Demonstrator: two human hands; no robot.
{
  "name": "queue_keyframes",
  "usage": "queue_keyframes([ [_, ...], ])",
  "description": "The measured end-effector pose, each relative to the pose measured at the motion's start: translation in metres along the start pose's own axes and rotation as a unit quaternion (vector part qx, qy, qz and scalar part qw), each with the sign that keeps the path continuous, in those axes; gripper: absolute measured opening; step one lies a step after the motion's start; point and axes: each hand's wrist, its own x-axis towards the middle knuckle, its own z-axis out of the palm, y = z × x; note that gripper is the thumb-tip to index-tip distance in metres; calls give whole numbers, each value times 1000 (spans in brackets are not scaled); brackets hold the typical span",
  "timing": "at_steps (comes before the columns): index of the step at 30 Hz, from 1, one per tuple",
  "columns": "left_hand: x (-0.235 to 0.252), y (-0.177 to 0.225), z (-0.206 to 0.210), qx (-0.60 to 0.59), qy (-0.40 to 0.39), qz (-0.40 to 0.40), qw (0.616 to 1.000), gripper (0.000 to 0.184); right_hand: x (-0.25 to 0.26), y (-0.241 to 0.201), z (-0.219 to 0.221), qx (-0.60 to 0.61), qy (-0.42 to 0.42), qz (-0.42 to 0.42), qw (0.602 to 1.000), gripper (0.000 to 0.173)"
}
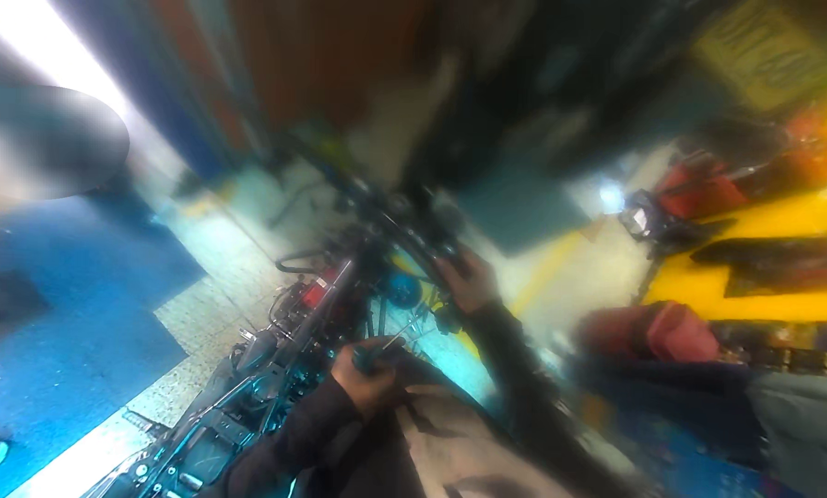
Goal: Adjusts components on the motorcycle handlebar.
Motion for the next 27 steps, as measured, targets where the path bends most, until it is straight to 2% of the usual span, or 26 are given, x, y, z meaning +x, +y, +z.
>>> queue_keyframes([
  [8, 10, -6, -16, 133, -46, 81, 987, 46, 1, 5, -1, -14, 2, 6, 1000, 53],
  [13, 16, -4, -29, 253, -43, 194, 947, 44, -1, 3, -2, -34, -10, 3, 999, 54],
  [17, 19, -3, -34, 289, -59, 210, 932, 46, -2, 2, -1, -15, -12, 17, 1000, 55],
  [21, 11, 1, -29, 219, -46, 102, 969, 41, -1, 4, -1, 15, -16, 19, 1000, 54],
  [24, -7, 0, -15, 97, 4, 98, 990, 36, -2, -23, -15, 28, -49, 66, 996, 51],
  [27, -22, 14, 4, -21, 48, 76, 996, 31, -2, -29, -21, 17, -54, 60, 997, 47],
])
